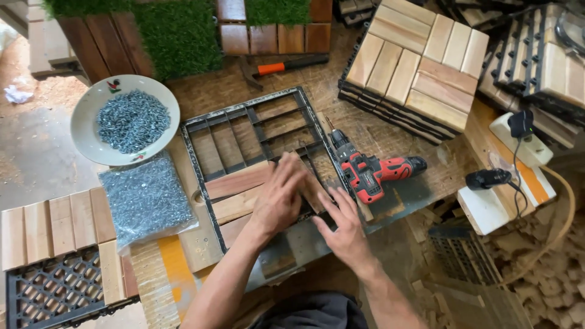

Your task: Assembling wooden deck tiles by placing wood slats into a plastic grid and securing them with screws using a power drill.

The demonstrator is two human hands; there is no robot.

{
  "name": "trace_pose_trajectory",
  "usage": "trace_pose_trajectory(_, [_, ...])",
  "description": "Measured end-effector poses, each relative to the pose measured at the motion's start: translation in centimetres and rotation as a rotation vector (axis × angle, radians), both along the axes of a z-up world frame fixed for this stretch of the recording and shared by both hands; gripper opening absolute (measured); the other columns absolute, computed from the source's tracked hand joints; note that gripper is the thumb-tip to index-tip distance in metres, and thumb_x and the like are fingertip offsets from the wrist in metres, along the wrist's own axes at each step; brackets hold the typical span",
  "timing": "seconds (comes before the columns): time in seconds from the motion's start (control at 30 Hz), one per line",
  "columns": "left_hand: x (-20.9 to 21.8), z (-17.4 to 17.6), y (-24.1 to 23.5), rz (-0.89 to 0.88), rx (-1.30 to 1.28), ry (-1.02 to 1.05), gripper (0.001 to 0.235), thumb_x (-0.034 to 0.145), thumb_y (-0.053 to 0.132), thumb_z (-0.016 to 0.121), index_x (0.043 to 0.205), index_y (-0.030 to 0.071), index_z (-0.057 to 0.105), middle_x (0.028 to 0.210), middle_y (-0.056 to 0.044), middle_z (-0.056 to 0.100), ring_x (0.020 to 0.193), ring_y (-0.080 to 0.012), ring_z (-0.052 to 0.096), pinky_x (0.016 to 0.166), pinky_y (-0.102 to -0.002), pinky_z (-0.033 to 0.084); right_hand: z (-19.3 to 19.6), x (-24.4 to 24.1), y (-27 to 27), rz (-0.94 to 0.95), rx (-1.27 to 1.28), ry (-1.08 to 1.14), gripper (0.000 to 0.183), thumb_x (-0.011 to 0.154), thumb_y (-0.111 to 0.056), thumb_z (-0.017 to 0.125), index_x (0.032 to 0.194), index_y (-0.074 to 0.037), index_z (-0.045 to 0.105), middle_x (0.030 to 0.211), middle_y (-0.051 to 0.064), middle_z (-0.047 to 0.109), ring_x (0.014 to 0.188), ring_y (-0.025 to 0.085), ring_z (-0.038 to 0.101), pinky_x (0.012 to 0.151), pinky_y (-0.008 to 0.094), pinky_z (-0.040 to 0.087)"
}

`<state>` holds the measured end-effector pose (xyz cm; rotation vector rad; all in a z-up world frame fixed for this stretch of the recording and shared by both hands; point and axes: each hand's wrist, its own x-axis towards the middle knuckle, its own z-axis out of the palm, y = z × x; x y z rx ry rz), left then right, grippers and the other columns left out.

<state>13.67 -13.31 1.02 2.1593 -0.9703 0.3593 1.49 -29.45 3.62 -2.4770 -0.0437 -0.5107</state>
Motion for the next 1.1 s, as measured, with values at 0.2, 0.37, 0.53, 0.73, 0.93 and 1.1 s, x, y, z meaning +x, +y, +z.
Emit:
trace_pose_trajectory(0.2, [1.7,-0.4,-0.6,0.17,0.268,0.034,0.06,0.1,0.044,0.059,0.144,0.003,0.057,0.154,-0.018,0.052,0.148,-0.0323,0.042,0.125,-0.058,0.017,-0.8,0.2,1.0,-0.136,-0.121,-0.137,0.044,0.088,-0.033,0.081,0.127,-0.013,0.073,0.123,0.012,0.07,0.119,0.034,0.064,0.103,0.045,0.052])
trace_pose_trajectory(0.37, [3.8,-3.9,-1.4,0.101,0.273,-0.029,0.066,0.1,0.053,0.055,0.147,0.008,0.055,0.155,-0.015,0.052,0.147,-0.0291,0.044,0.124,-0.061,0.018,-0.6,0.2,1.5,-0.147,-0.134,-0.143,0.045,0.088,-0.034,0.08,0.126,-0.01,0.072,0.122,0.014,0.07,0.119,0.035,0.065,0.101,0.046,0.054])
trace_pose_trajectory(0.53, [4.3,-4.7,-1.5,0.084,0.274,-0.06,0.068,0.1,0.059,0.053,0.149,0.011,0.055,0.155,-0.011,0.052,0.149,-0.0289,0.041,0.125,-0.061,0.014,-0.8,0.1,1.4,-0.146,-0.067,-0.118,0.053,0.089,-0.032,0.08,0.13,-0.002,0.068,0.124,0.02,0.07,0.121,0.039,0.064,0.103,0.047,0.052])
trace_pose_trajectory(0.73, [4.8,-4.7,-1.2,0.077,0.244,-0.047,0.069,0.098,0.062,0.052,0.148,0.014,0.055,0.154,-0.008,0.053,0.149,-0.0286,0.041,0.126,-0.058,0.019,-1.1,0.4,-0.2,-0.061,0.014,-0.053,0.047,0.093,-0.025,0.075,0.132,0.0,0.066,0.127,0.02,0.07,0.124,0.038,0.063,0.105,0.047,0.05])
trace_pose_trajectory(0.93, [5.3,-4.9,-1.4,0.072,0.247,0.042,0.067,0.099,0.059,0.055,0.149,0.014,0.054,0.152,-0.007,0.055,0.142,-0.0262,0.05,0.123,-0.053,0.029,-1.2,1.5,-0.7,-0.082,-0.065,-0.059,0.037,0.09,-0.029,0.078,0.122,-0.01,0.075,0.121,0.009,0.075,0.114,0.029,0.068,0.1,0.042,0.053])
trace_pose_trajectory(1.1, [4.8,-4.0,-1.5,0.091,0.258,0.067,0.063,0.1,0.055,0.056,0.148,0.014,0.056,0.148,-0.007,0.058,0.14,-0.0261,0.051,0.123,-0.052,0.028,0.3,1.2,-0.5,-0.048,-0.277,-0.001,0.035,0.097,-0.036,0.068,0.12,-0.009,0.075,0.122,0.009,0.074,0.116,0.027,0.069,0.1,0.04,0.052])
